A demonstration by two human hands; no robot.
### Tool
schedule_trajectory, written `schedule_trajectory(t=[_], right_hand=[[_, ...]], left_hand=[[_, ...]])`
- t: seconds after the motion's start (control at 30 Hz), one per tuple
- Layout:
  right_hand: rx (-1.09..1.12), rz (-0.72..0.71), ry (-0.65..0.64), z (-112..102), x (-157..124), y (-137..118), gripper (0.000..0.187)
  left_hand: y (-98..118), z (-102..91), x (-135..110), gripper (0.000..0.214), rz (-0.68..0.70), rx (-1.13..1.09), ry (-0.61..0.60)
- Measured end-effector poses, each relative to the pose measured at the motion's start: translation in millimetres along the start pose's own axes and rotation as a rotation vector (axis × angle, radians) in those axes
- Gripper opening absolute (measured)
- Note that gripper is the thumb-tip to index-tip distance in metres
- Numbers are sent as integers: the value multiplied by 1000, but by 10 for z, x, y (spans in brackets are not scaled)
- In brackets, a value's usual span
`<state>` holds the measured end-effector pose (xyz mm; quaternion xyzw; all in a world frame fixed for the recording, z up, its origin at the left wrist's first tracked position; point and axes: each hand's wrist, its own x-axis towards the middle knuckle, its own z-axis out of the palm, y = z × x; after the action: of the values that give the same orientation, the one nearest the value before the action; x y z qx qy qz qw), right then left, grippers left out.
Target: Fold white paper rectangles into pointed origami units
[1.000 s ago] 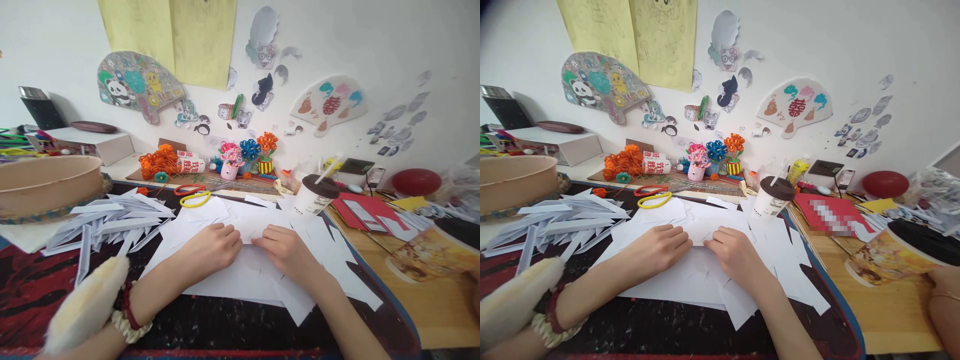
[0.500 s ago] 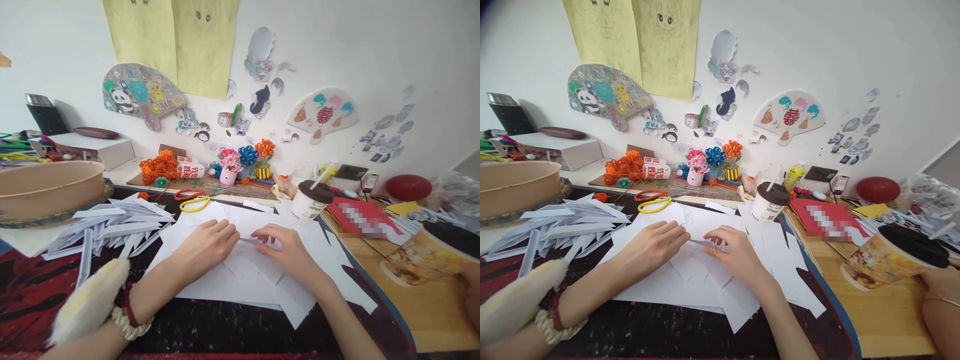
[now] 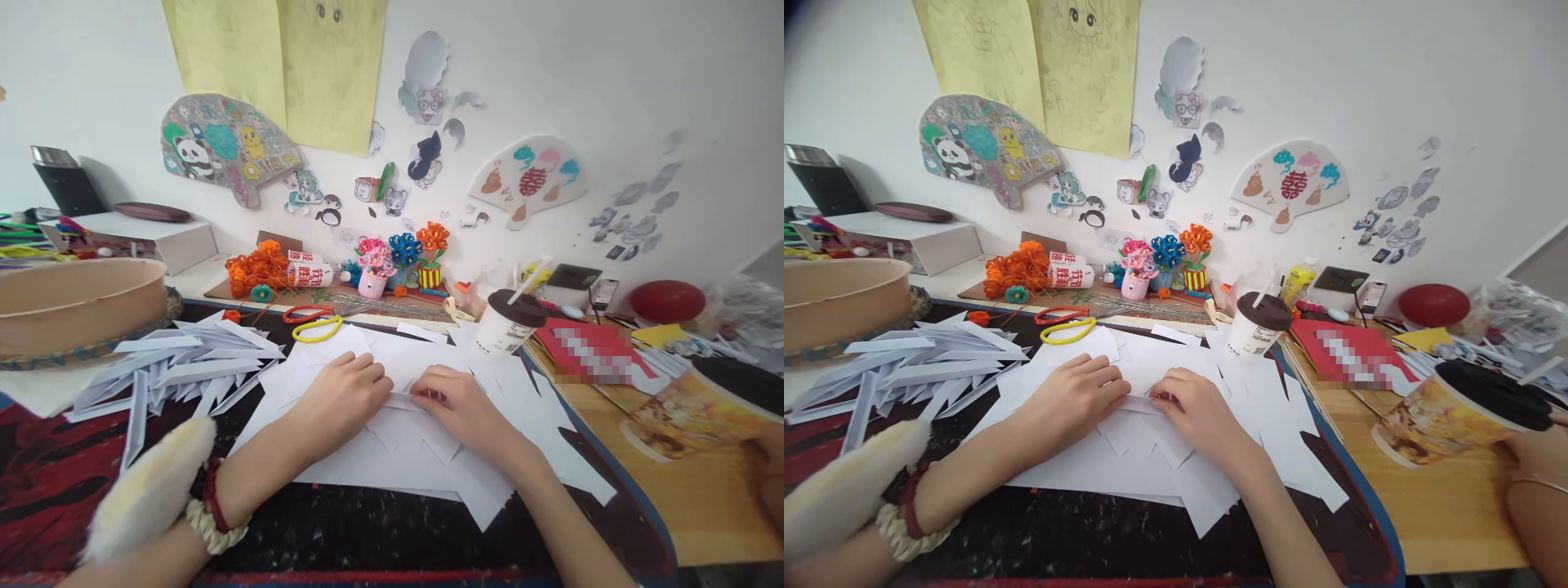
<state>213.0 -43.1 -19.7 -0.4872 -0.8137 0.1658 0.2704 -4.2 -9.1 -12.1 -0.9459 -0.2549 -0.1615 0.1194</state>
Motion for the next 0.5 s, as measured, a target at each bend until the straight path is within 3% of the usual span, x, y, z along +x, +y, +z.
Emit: schedule_trajectory(t=[0.23, 0.5], right_hand=[[-158, -99, 15, 39, 43, 4, 11], [-211, -186, 9, 128, 168, -25, 11]], left_hand=[[-46, 50, 57, 8, -145, -153, -67], [-34, 186, 112, 17, 16, 55, 12]])
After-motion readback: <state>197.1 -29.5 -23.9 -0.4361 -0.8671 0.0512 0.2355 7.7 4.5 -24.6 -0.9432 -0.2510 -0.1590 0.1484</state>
